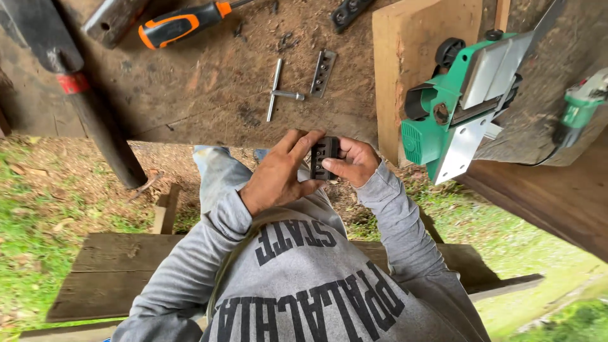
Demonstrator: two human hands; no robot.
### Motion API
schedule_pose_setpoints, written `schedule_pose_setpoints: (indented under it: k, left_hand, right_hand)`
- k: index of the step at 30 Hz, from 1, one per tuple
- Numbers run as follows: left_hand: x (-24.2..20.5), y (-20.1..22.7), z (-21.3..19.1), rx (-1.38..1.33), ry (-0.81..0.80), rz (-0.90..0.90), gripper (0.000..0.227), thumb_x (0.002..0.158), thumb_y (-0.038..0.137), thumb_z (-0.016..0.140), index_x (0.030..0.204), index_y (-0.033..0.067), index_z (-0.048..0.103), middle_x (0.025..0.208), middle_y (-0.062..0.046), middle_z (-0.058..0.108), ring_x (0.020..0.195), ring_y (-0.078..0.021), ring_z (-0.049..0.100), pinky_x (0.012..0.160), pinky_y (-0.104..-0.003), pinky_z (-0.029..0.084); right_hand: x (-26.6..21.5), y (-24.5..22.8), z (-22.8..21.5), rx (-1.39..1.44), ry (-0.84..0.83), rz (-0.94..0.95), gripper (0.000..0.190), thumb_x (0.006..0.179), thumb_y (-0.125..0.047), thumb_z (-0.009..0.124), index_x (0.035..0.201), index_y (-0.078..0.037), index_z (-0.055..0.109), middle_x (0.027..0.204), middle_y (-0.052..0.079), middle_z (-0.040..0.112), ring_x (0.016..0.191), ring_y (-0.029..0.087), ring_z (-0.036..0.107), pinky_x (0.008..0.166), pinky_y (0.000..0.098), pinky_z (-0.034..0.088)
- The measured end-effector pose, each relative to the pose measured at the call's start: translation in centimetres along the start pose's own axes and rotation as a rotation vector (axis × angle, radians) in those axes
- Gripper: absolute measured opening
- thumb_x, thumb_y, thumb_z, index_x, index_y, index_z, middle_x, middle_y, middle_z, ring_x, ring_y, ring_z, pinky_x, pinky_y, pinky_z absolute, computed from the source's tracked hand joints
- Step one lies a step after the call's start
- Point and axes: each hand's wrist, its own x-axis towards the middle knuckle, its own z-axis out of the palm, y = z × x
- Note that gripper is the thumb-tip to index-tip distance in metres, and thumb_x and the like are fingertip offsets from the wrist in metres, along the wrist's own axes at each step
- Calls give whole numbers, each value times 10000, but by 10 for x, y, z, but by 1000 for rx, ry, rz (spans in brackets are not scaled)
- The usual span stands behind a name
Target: The person works on a small black metal bracket at an outdoor workbench, turning screws with a screwdriver, driving a metal rod with a hammer, and tightening bolts with a T-handle hex key. They hold and reposition the bracket repeatedly while fastening its parts together.
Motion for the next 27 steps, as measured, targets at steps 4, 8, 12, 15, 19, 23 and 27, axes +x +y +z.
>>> schedule_pose_setpoints:
  k: [4,8,12,15,19,23,27]
  left_hand:
    - [-4,-3,-4,-41,5,-6,891,719,184,892,1479,73,441,1161,-179,549,1054,-394,616,883,-451,540]
    - [-9,-7,-6,-43,20,17,891,709,208,892,1473,64,458,1145,-176,556,1048,-393,620,875,-451,539]
    - [-8,-10,-6,-64,43,50,883,707,247,905,1454,47,478,1151,-180,559,1041,-393,624,867,-448,538]
    - [-9,-11,-6,-83,50,52,891,699,250,910,1455,41,487,1140,-181,558,1031,-386,627,869,-442,539]
    - [-8,-14,-7,-109,56,61,889,702,236,907,1463,41,491,1134,-179,559,1031,-375,629,880,-432,544]
    - [-8,-18,-7,-107,65,82,893,700,238,920,1461,39,496,1142,-180,564,1041,-372,623,889,-431,542]
    - [-7,-23,-6,-82,72,101,906,698,267,933,1460,38,499,1157,-180,570,1053,-366,620,897,-430,540]
  right_hand:
    - [-2,6,-9,-2,-15,50,360,967,-142,665,1291,5,611,1058,36,720,929,80,676,806,264,580]
    - [-5,54,-46,31,-13,21,393,1106,-262,554,1360,30,624,918,-20,601,754,18,511,650,185,416]
    - [-7,67,-59,34,21,27,396,1200,-233,574,1362,123,631,891,52,625,726,40,494,604,195,399]
    - [-3,23,-23,239,11,89,446,1087,-234,528,1411,73,531,1175,109,703,1031,162,719,859,304,616]
    - [-3,20,-23,289,9,110,448,1087,-226,520,1423,71,512,1216,128,692,1079,220,720,912,397,628]
    - [-3,19,-24,275,1,105,460,1095,-231,516,1446,67,502,1222,128,687,1074,210,719,916,392,625]
    - [-6,31,-37,144,6,56,465,1172,-235,522,1504,90,539,1154,139,709,934,156,690,747,273,550]
